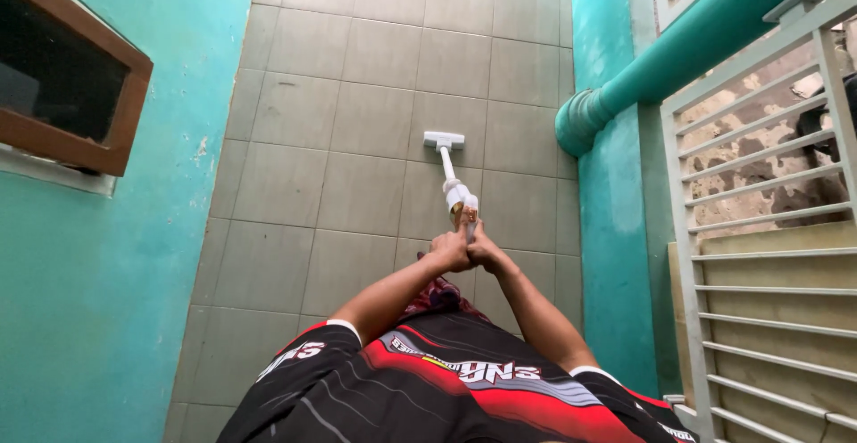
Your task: Vacuuming the tiled floor in a narrow corridor using a cordless vacuum cleaner.
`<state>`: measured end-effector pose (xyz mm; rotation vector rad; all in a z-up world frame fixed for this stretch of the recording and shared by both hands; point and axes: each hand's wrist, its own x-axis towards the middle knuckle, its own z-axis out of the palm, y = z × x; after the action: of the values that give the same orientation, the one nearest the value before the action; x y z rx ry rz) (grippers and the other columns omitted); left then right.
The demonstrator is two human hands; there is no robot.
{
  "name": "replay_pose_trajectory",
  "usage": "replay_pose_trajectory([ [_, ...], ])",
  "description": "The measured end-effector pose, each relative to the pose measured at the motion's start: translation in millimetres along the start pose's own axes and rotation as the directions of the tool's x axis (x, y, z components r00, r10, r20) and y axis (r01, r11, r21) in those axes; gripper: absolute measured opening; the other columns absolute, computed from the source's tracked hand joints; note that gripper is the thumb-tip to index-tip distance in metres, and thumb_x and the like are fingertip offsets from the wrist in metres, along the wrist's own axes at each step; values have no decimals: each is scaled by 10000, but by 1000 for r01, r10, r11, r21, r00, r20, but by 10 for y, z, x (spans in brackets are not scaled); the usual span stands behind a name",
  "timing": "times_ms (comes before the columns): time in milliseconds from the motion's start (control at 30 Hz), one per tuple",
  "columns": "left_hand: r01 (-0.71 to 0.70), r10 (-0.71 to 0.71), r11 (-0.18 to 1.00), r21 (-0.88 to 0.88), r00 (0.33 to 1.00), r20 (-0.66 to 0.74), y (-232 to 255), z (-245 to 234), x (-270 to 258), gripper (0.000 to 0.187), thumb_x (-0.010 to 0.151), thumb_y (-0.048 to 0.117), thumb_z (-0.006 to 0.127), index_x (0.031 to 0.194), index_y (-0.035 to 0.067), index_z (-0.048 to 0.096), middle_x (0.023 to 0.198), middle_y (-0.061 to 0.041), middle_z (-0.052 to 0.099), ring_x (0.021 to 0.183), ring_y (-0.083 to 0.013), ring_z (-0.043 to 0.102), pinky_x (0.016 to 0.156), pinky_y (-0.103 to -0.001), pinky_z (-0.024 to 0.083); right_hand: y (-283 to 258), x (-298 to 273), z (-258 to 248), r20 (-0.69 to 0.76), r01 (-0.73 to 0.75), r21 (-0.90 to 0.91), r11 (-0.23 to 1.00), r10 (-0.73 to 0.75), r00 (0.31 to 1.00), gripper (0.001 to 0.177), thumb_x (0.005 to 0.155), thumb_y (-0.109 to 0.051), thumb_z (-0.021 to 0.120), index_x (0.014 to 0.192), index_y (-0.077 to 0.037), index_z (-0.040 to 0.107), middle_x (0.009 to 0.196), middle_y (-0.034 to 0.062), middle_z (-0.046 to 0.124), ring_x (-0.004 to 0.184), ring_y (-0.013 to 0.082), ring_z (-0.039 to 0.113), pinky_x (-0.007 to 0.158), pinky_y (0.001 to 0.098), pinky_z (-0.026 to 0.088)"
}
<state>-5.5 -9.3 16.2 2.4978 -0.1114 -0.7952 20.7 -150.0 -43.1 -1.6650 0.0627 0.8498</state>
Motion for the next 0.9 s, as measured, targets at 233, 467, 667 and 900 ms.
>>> replay_pose_trajectory([
  [233,49,-48,999,7,998,-32,-105,-66,125,1370,763,447,807,1612,149,-226,1045,-224,735,981,-403,726,887,-487,572,-47,200,18,19,11,-26,1000,-10,1000,1146,705,-81,792,1571,-137,42,1274,199,602,1094,279,669,803,382,578],
  [467,35,-34,999,-27,999,3,-81,-166,-176,1386,773,434,804,1608,138,-261,1039,-246,736,974,-423,720,890,-498,566,-135,0,132,13,-30,-29,999,30,999,1144,703,-98,825,1543,-129,49,1292,212,580,1121,298,661,812,386,584],
  [667,22,-22,999,-32,1000,-14,-152,-116,-41,1376,762,429,808,1616,160,-237,1040,-241,740,972,-430,726,884,-503,570,61,241,50,49,136,25,990,-137,989,1102,715,-27,760,1576,-136,80,1407,197,503,1220,265,609,908,354,554],
  [900,39,-40,999,-27,998,-45,-160,-172,195,1386,769,464,819,1606,223,-259,1041,-243,737,987,-430,714,898,-506,558,-314,254,18,7,2,-22,1000,-2,1000,1111,697,-56,730,1579,-157,62,1316,196,548,1116,273,651,805,370,586],
])
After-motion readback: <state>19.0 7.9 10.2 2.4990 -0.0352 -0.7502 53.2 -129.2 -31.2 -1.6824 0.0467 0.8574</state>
